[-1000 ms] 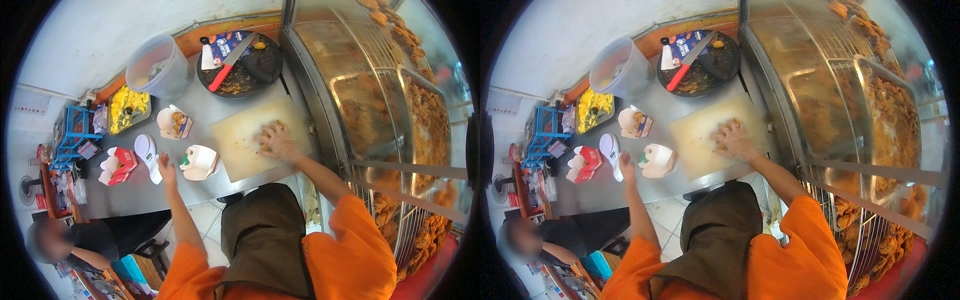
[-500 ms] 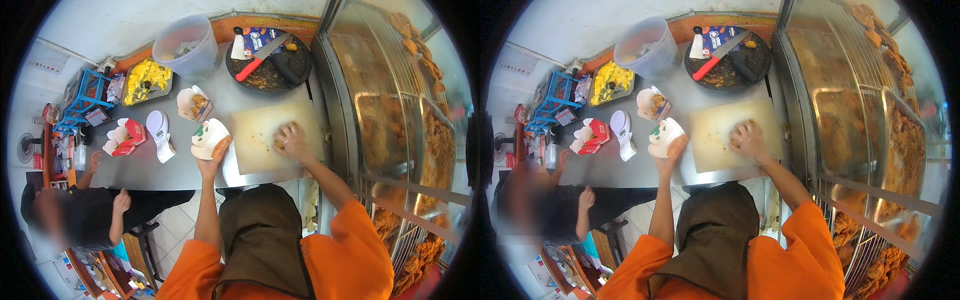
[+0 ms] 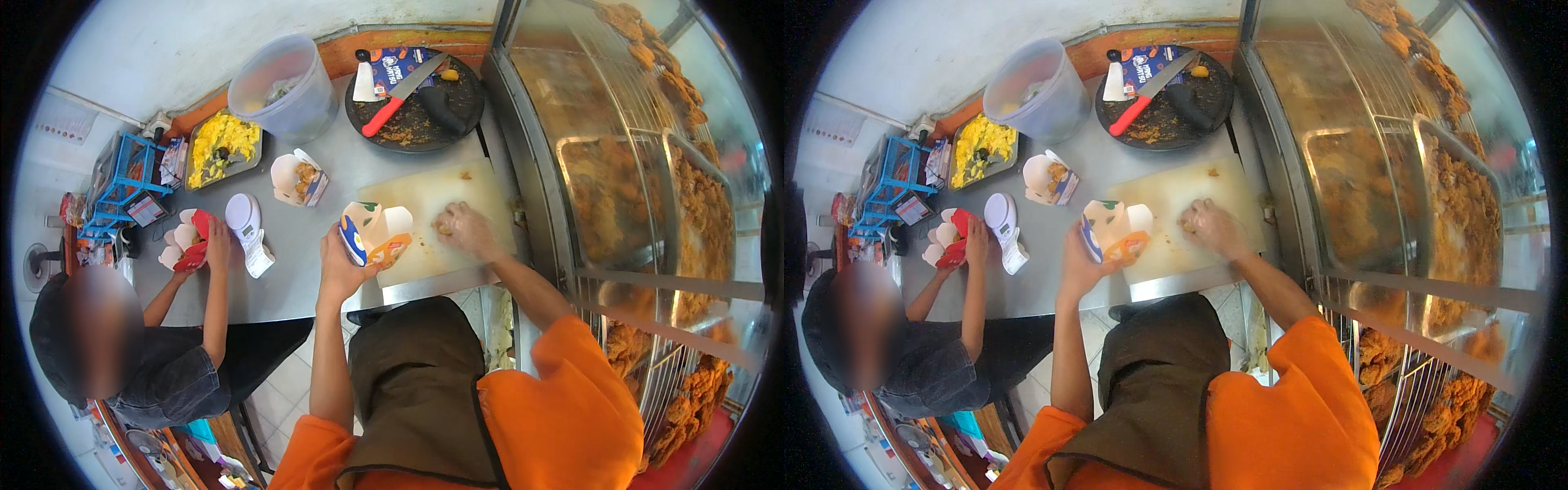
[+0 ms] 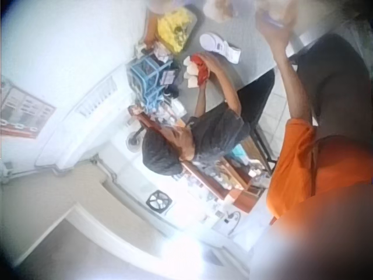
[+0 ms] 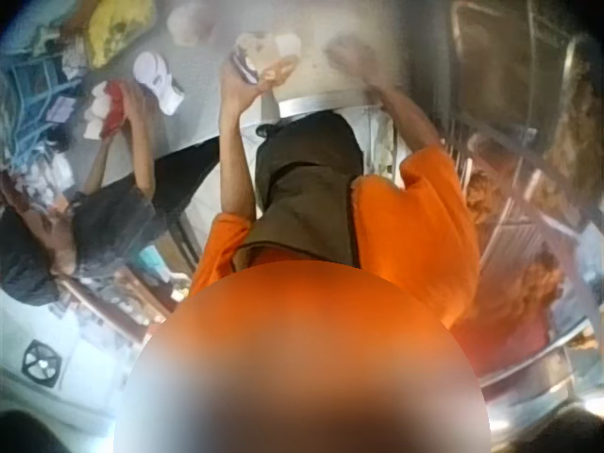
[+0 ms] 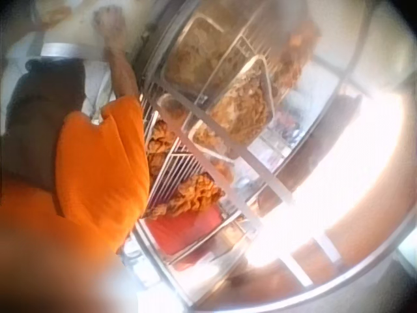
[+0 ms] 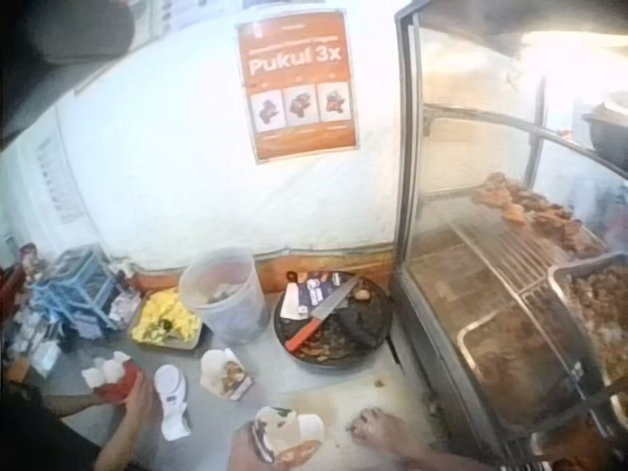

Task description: The person retrieves fried chicken from a display case, cuts it into pieces on a cutting board, and places the pieces into a paper container. They then add sauces and condiments to the container and hand the completed order to a coworker.

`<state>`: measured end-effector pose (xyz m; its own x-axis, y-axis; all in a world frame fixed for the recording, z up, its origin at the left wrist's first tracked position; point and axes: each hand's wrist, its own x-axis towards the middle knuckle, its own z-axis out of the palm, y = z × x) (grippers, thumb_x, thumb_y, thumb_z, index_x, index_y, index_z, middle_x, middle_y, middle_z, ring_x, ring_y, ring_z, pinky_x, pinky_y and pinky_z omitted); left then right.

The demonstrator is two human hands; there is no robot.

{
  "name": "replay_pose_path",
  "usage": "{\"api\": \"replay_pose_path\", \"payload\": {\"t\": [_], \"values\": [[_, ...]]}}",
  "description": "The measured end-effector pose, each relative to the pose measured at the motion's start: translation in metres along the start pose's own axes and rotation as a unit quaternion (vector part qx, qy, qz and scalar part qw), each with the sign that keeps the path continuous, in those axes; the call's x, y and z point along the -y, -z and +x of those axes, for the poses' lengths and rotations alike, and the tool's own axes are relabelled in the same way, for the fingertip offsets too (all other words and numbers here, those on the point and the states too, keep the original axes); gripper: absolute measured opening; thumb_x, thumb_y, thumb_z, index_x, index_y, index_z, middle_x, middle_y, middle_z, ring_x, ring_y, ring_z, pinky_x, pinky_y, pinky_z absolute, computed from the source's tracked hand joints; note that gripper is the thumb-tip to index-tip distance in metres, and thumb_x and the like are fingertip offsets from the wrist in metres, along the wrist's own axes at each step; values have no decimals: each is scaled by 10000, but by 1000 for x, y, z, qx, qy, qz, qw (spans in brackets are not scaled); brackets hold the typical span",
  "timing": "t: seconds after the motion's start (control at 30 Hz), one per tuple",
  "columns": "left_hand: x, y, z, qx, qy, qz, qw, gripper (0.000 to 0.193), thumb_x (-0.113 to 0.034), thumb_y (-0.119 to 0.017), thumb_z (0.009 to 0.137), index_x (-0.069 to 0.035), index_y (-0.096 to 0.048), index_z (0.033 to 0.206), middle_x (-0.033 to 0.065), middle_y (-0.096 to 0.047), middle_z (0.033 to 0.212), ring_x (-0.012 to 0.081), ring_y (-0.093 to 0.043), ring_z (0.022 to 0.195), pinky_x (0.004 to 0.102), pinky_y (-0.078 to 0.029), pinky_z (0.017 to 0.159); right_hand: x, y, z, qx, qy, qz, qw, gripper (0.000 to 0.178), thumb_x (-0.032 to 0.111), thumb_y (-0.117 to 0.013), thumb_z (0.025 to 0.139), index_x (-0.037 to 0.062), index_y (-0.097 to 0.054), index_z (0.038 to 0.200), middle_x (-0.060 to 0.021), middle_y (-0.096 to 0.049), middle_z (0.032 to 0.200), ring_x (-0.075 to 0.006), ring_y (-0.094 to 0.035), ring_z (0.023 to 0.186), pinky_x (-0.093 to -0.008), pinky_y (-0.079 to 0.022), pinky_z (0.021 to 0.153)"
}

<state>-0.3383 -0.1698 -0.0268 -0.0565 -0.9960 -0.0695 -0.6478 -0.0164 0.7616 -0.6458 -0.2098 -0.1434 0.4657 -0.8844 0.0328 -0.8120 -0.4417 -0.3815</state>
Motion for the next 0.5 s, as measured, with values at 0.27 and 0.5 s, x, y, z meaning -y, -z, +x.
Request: {"api": "replay_pose_path", "payload": {"t": [0.27,0.5], "values": [[-22,-36,10,95,35,13,995,1079,-253,-947,501,40,-407,1387,233,-542,1235,407,-490,1196,459,-430,1049,14,88,65,180,-157,314,919,496,463,-745,762,126,-704,1124,-164,-721,1083,-304,-688,952,-388,-535,867],[-7,-60,4,52,-31,-128,990,1046,-200,-944,586,29,-349,1416,188,-540,1325,298,-557,1249,397,-457,1047,95,109,83,308,80,150,936,476,419,-715,773,130,-702,1151,-133,-728,1059,-274,-671,930,-386,-531,846]]}}
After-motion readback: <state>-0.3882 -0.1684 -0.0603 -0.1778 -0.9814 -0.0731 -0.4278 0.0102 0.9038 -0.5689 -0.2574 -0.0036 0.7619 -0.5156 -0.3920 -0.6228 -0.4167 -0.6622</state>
